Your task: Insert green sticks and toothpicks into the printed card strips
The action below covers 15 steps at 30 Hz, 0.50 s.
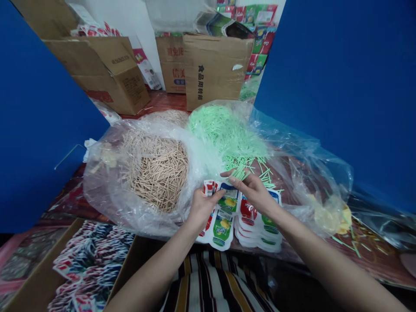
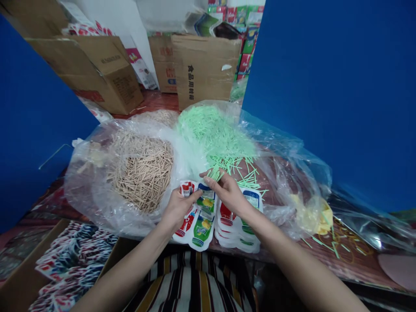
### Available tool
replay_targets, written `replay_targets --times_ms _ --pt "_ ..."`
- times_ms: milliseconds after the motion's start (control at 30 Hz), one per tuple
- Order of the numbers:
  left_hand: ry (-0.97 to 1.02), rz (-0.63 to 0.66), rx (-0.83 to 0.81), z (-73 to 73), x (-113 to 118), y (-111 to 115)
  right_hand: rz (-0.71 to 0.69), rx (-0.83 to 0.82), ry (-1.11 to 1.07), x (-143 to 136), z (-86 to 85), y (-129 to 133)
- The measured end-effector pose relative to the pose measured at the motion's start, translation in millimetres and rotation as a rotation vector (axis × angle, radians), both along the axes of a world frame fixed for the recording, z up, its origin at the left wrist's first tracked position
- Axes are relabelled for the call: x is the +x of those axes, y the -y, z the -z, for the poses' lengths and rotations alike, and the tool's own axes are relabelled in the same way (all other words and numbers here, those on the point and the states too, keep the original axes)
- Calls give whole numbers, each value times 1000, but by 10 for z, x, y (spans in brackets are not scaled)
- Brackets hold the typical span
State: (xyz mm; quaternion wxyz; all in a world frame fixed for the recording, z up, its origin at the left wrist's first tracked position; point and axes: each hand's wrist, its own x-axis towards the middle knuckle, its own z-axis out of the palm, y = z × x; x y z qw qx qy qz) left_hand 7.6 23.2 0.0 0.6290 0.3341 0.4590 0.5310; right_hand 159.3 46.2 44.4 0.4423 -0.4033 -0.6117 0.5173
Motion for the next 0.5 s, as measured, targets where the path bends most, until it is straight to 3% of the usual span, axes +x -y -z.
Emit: replay_targets --times_ms 200,400,500 --pt "32 52 5 41 38 -67 69 -45 -238 54 -45 -74" --pt "28 65 9 51 36 -70 79 48 9 110 -32 -74" --pt "17 58 -3 57 35 -67 85 24 -12 144 -4 -96"
